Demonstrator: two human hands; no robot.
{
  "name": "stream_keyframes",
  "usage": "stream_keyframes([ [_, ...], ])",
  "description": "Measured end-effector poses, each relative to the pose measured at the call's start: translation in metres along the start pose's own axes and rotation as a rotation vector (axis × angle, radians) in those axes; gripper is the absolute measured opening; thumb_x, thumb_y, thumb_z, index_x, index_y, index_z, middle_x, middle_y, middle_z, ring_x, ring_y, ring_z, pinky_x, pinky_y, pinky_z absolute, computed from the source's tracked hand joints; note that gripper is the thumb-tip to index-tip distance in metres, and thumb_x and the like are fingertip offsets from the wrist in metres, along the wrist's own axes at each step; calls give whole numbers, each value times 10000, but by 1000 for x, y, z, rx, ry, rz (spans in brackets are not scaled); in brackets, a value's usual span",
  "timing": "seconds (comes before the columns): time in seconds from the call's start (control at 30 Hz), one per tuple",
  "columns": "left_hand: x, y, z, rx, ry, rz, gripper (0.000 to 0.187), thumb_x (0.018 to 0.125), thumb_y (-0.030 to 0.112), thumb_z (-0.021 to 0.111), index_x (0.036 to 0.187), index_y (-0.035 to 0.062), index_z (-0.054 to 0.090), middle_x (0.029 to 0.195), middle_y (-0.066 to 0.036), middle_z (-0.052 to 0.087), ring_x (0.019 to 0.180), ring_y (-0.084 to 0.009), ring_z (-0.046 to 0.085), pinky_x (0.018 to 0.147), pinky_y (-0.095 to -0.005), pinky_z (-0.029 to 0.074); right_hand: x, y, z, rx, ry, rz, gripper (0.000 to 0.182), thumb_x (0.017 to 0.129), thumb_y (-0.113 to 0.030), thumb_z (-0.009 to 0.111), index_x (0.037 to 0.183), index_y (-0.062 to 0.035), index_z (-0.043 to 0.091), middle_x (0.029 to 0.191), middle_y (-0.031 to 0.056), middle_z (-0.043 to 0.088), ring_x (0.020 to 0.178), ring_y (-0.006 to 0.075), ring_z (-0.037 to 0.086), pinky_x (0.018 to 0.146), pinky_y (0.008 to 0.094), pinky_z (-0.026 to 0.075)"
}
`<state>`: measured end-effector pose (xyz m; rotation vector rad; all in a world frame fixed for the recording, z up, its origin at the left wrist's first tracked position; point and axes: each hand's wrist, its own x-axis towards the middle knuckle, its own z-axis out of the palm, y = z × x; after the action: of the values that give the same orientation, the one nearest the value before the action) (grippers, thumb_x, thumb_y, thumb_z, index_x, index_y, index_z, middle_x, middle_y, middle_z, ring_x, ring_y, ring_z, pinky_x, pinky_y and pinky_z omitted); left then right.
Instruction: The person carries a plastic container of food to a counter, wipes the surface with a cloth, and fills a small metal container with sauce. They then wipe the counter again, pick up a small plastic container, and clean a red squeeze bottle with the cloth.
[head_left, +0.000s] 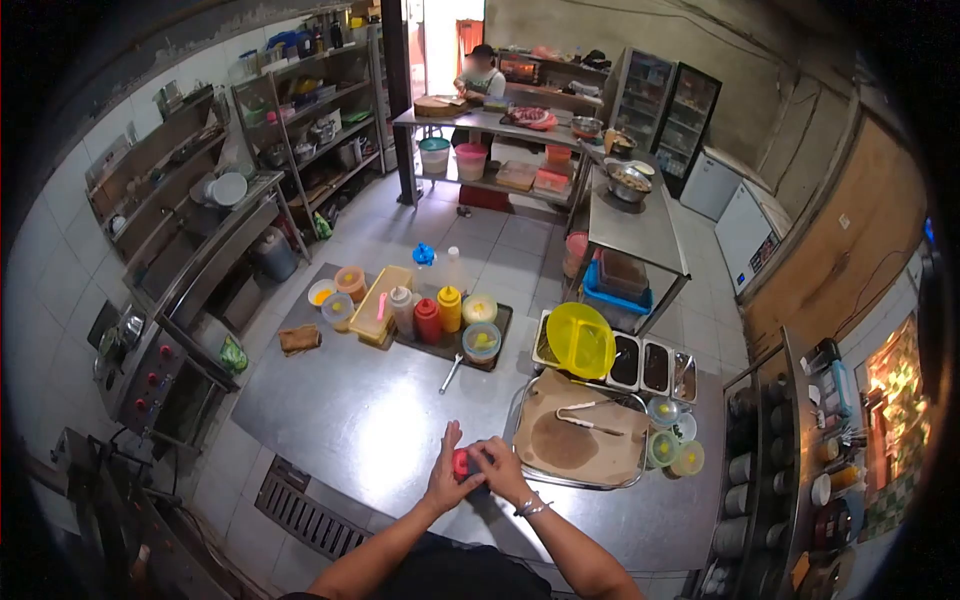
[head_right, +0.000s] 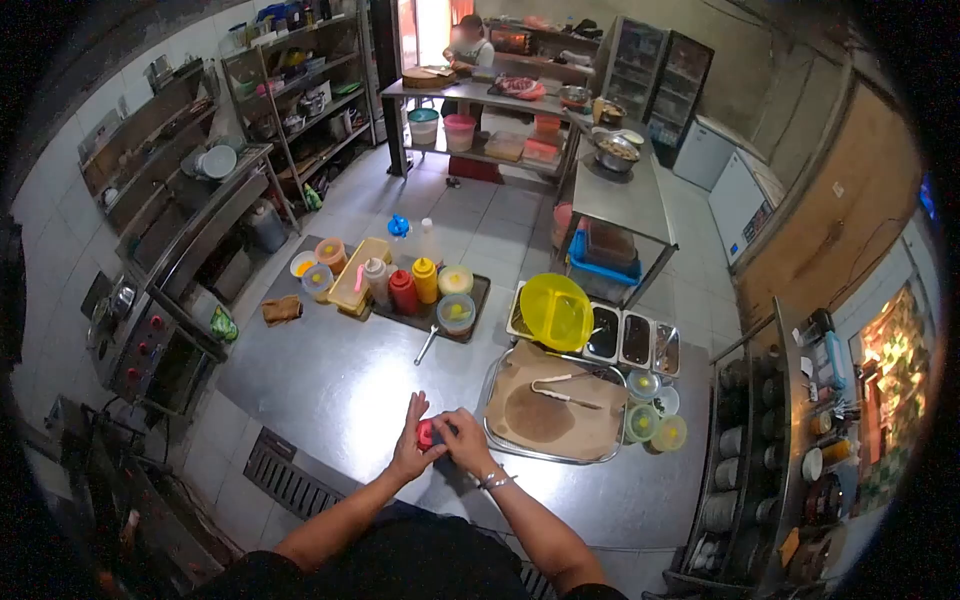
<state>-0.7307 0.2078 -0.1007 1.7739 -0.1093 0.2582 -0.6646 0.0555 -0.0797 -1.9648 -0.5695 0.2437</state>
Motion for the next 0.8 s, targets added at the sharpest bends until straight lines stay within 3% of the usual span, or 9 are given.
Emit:
stream_keyframes([
  [0.07,1,7,3,33,20,-6,1331,703,431,873,1558,51,-75,1599,-254,173,1445,-388,300,1139,-436,328,3,11,4,64,75,61,268,947,-298,643,997,-48,723,879,109,644,804,204,615,749,324,487],
  [0.17,1,14,-1,181,66,34,1327,654,368,904,1549,8,-8,1605,-230,159,1479,-370,209,1177,-453,254,8,29,-6,454,65,289,259,977,-262,625,1160,-83,661,966,37,659,876,117,611,773,272,499],
  [0.27,-13,29,1,270,208,-64,1281,674,328,897,1547,9,17,1573,-253,201,1470,-373,213,1178,-455,233,5,28,-30,818,95,387,295,986,-164,592,1262,-60,588,1089,54,665,977,146,622,865,276,500],
  [0.37,-24,21,23,76,335,-197,1230,701,296,880,1547,9,35,1532,-273,247,1437,-381,270,1168,-448,249,9,8,-33,783,-62,245,301,1015,-230,544,1284,-100,577,1091,50,652,950,116,608,865,272,496],
  [0.43,-19,15,42,-140,392,-58,1183,749,273,849,1550,15,18,1525,-278,255,1445,-379,260,1173,-445,242,16,6,-13,598,-202,75,295,1027,-255,520,1239,-70,610,1096,48,659,1021,126,598,946,270,454],
  [0.5,-13,7,44,29,445,-16,1172,773,309,831,1549,10,6,1544,-280,242,1446,-388,268,1168,-448,264,13,2,9,671,-260,163,271,1028,-252,524,1186,-59,632,1064,34,663,988,120,600,908,267,467],
  [0.63,-7,3,37,-77,440,-41,1177,771,377,828,1549,8,26,1554,-276,255,1436,-395,299,1156,-445,298,9,9,17,585,-226,181,233,996,-223,567,1117,-41,649,1044,73,664,980,149,597,857,292,474],
  [0.73,1,11,34,-114,346,-34,1207,745,509,814,1552,11,66,1538,-271,305,1435,-385,315,1137,-432,338,18,18,19,229,-38,5,299,940,-316,638,1038,-35,672,955,153,688,863,237,653,786,327,497],
  [0.8,5,7,35,-125,333,-18,1191,762,519,798,1551,9,66,1538,-274,302,1435,-381,316,1135,-429,341,34,-2,4,201,-89,97,304,934,-323,644,1036,-39,679,915,151,696,831,246,664,766,335,504],
])
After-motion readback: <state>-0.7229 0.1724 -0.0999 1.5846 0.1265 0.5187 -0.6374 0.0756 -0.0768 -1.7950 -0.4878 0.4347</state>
